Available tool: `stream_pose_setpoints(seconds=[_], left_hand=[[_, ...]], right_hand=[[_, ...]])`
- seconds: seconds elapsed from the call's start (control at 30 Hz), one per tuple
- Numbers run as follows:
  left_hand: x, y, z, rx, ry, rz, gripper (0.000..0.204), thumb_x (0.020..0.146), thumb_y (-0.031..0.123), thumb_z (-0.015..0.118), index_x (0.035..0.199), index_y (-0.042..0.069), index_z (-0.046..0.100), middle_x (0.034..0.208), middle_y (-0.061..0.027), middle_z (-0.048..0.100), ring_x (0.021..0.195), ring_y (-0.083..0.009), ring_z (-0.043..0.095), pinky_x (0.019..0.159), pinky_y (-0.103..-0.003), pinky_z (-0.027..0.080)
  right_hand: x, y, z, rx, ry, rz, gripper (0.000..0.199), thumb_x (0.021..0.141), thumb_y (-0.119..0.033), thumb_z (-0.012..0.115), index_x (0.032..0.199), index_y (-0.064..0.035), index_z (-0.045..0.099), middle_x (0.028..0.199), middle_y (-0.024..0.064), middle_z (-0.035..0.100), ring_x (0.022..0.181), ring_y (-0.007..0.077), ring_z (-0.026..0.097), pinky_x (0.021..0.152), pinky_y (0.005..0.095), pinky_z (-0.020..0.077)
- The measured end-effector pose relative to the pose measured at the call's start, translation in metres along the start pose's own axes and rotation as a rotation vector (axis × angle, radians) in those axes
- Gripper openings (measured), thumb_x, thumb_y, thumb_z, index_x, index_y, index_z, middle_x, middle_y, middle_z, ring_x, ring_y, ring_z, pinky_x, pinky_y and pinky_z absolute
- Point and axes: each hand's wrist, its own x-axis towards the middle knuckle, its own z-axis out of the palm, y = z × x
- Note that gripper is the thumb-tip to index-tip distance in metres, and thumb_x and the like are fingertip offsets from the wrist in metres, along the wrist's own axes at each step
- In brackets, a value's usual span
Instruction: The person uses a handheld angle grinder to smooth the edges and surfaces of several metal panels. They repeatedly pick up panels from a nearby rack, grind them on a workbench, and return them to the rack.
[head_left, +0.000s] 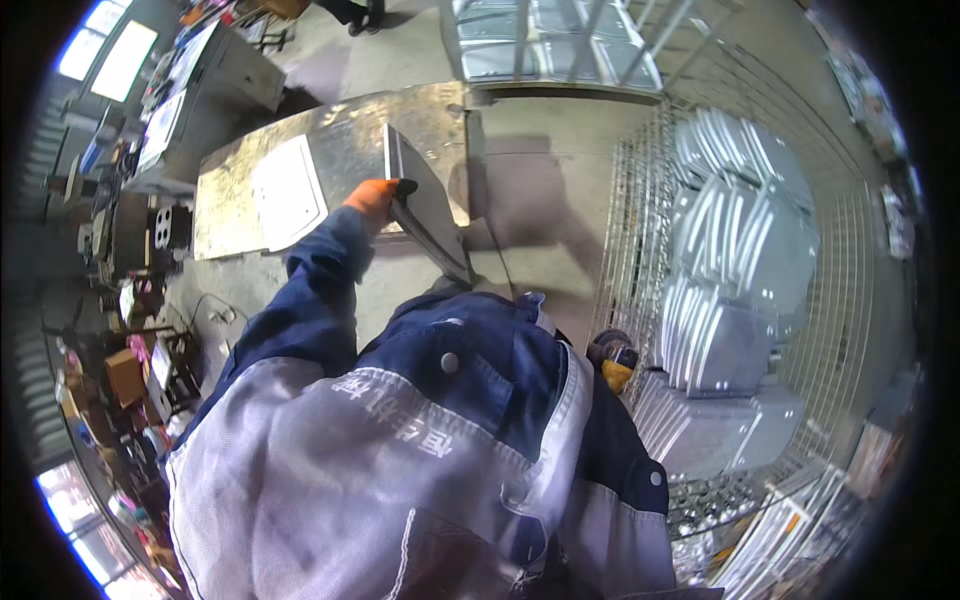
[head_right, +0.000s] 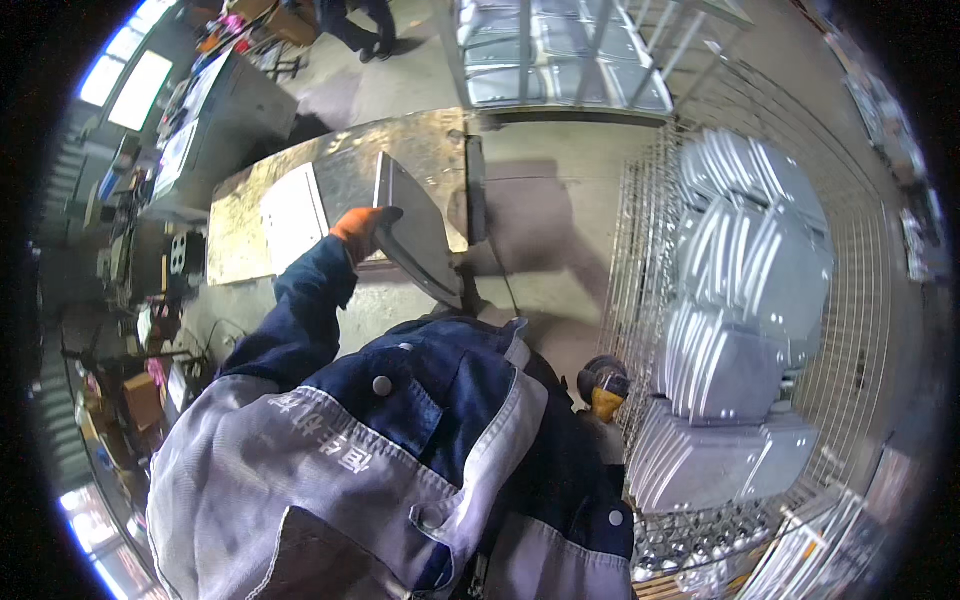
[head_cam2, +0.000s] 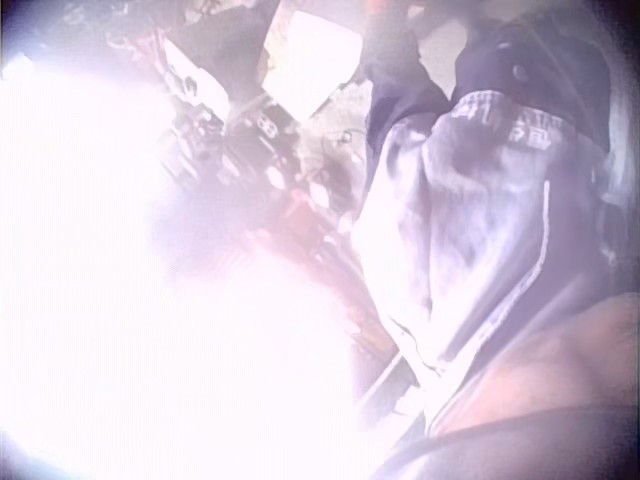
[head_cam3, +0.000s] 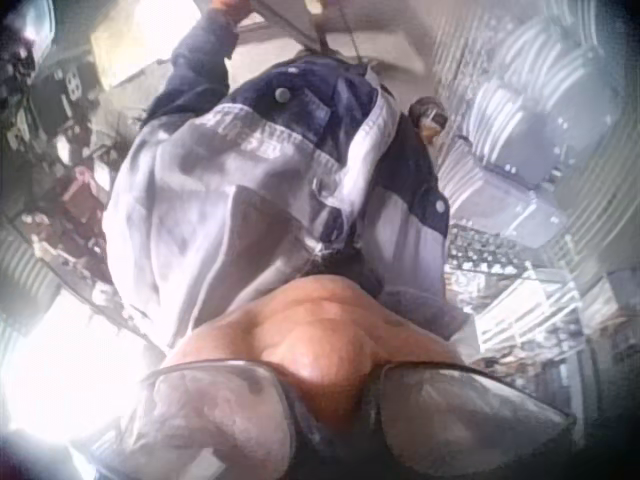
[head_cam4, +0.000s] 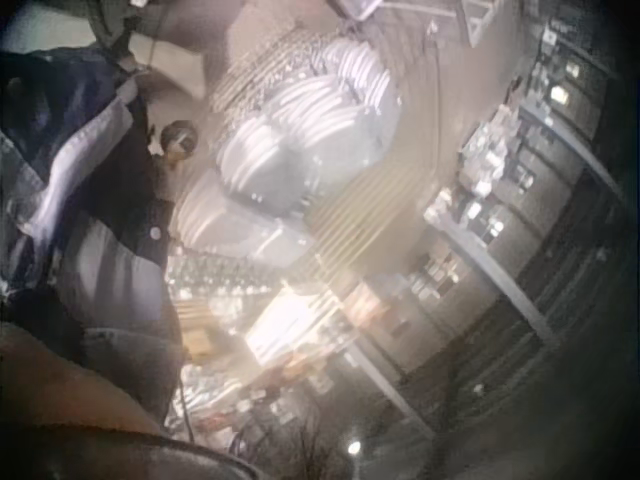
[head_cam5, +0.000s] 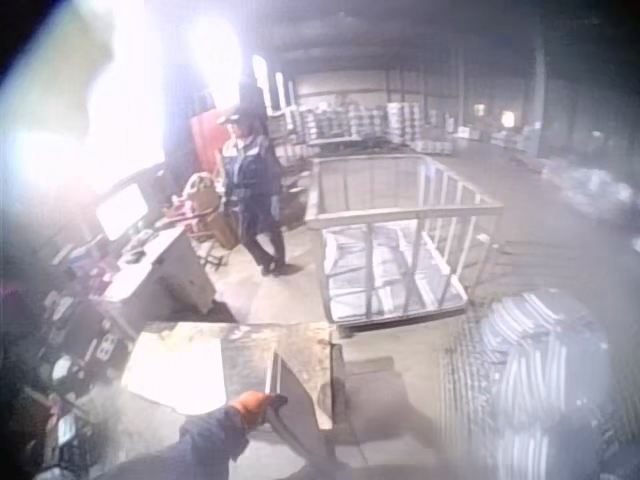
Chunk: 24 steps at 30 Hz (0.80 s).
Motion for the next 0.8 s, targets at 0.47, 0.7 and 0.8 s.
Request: stream_pose_setpoints(seconds=[0.47,0.7,0.8], left_hand=[[0.04,0.039,-0.12,0.38,0.072,0.355,0.038,0.095,0.026,0.042,0.129,0.012,0.049,0.122,-0.0072,0.057,0.111,-0.0284,0.053,0.1,-0.041,0.037],[0.065,0.07,-0.158,-0.337,0.316,0.342,0.027,0.084,0.015,0.067,0.107,0.005,0.058,0.087,-0.0022,0.062,0.08,-0.0131,0.058,0.068,-0.026,0.045],[0.052,0.055,-0.181,-0.133,0.334,0.389,0.025,0.085,0.011,0.064,0.108,0.004,0.058,0.089,-0.0041,0.063,0.08,-0.018,0.059,0.068,-0.03,0.047]], right_hand=[[0.066,-0.159,0.168,-0.18,-0.243,-0.108,0.029,0.071,-0.009,0.071,0.096,-0.0049,0.059,0.072,0.0066,0.061,0.055,0.0187,0.06,0.05,0.03,0.0489],[0.118,-0.21,0.24,-0.323,-0.426,-0.093,0.029,0.071,-0.007,0.07,0.098,-0.0003,0.061,0.08,0.0054,0.063,0.064,0.0158,0.061,0.061,0.0277,0.05],[0.135,-0.227,0.257,-0.364,-0.518,-0.108,0.028,0.072,-0.008,0.07,0.098,-0.0007,0.061,0.079,0.0049,0.063,0.064,0.0152,0.06,0.06,0.0273,0.0498]])
